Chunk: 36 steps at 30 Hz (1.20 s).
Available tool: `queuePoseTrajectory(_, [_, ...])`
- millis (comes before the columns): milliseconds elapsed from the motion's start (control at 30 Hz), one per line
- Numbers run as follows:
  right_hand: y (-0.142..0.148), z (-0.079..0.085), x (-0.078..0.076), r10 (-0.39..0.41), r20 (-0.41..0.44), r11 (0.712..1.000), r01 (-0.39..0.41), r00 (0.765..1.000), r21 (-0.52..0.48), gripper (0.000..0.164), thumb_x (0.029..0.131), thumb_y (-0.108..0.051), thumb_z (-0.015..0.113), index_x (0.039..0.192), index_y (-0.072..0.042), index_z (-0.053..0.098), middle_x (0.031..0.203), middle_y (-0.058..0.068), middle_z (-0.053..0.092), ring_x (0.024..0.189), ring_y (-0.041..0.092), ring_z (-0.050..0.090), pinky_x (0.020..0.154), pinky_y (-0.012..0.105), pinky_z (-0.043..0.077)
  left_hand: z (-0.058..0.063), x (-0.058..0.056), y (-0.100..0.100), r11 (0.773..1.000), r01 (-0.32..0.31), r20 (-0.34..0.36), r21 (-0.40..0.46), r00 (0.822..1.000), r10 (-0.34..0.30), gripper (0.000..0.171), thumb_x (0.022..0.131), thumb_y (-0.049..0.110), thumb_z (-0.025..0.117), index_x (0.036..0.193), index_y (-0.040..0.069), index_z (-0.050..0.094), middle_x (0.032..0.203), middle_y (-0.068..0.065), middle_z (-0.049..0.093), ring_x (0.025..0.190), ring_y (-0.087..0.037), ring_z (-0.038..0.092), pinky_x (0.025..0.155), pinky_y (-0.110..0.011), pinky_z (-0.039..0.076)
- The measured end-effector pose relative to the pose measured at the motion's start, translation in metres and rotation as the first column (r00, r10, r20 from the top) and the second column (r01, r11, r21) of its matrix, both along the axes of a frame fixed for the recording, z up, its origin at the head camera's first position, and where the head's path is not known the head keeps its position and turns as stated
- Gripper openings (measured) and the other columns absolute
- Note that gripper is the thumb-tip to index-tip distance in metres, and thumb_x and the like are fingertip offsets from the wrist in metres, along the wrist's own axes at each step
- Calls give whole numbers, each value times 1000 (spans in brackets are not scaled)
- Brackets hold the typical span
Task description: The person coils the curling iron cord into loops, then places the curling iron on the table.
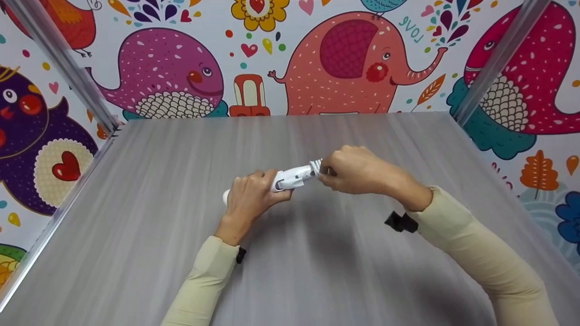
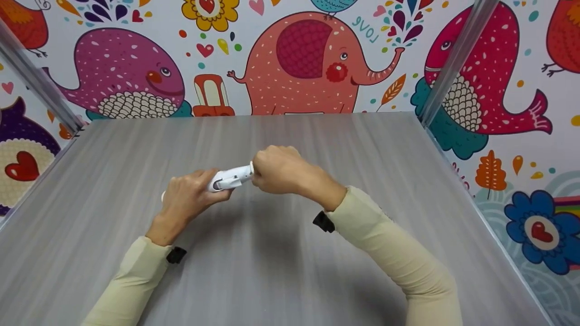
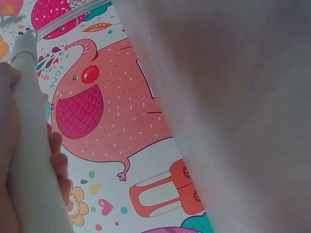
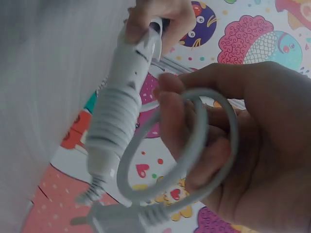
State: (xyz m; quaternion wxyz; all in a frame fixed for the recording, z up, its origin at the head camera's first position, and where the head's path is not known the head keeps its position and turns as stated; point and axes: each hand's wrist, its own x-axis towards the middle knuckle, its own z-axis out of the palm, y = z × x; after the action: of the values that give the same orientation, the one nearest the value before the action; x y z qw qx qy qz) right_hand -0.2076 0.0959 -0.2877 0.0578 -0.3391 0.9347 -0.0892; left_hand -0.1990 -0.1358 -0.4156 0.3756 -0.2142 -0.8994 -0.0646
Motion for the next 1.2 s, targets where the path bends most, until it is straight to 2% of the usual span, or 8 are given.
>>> queuePoseTrajectory(233, [7,-16,-11,52,284,983,1,957,-184,14,95,-20,67,92,-9,74,74,2,71,58,10,52,52,23,41,2,0,-1,998,-57,-2,29,998,57,37,80,45,75,82,9,67,57,-6,57,42,-16,48,39,-30,41])
queuePoseTrajectory(333, [13,-25,-20,100,455,971,12,885,-237,14,95,-22,67,89,-11,71,81,3,72,60,10,49,49,23,43,4,1,0,997,-55,-17,45,998,55,37,79,45,76,82,8,68,57,-6,57,43,-16,46,39,-30,39])
queuePoseTrajectory(433, [18,-35,-30,128,615,964,47,778,-260,16,95,-26,68,90,-10,69,90,2,74,63,10,52,50,26,50,6,2,2,998,-41,-29,47,999,42,39,79,46,76,82,8,67,56,-5,55,43,-15,45,39,-29,37])
queuePoseTrajectory(500, [20,-43,-36,151,656,958,55,739,-283,18,93,-26,70,91,-8,69,89,0,73,64,9,53,52,26,51,6,2,2,998,-34,-35,46,999,36,39,79,45,76,81,8,66,56,-5,54,43,-15,45,39,-29,37])
queuePoseTrajectory(667, [17,-63,-45,282,585,914,-28,760,-405,17,89,-17,74,93,-1,70,84,-4,72,71,6,59,63,24,50,6,0,0,998,-30,-61,63,998,34,37,77,43,77,80,8,66,55,-5,54,42,-15,44,38,-30,37])
queuePoseTrajectory(767, [11,-74,-46,348,570,878,-45,745,-477,18,88,-13,75,95,3,69,82,-6,70,72,4,59,67,22,49,8,0,-4,995,-17,-72,100,997,25,37,77,42,77,79,7,66,54,-5,53,41,-15,42,37,-30,37])
queuePoseTrajectory(1000, [7,-100,-49,421,580,761,77,697,-644,22,95,-19,67,97,3,63,85,-3,68,70,10,59,62,23,50,16,-1,-12,978,5,-82,210,997,13,34,76,36,78,78,6,64,54,-7,51,44,-15,38,38,-31,36])
queuePoseTrajectory(1200, [9,-105,-50,469,553,684,113,689,-721,36,101,-37,55,87,-4,62,102,-3,73,92,14,63,82,27,48,16,-2,-12,977,-1,-87,212,996,20,32,76,34,77,78,6,64,54,-7,53,45,-14,38,39,-30,35])
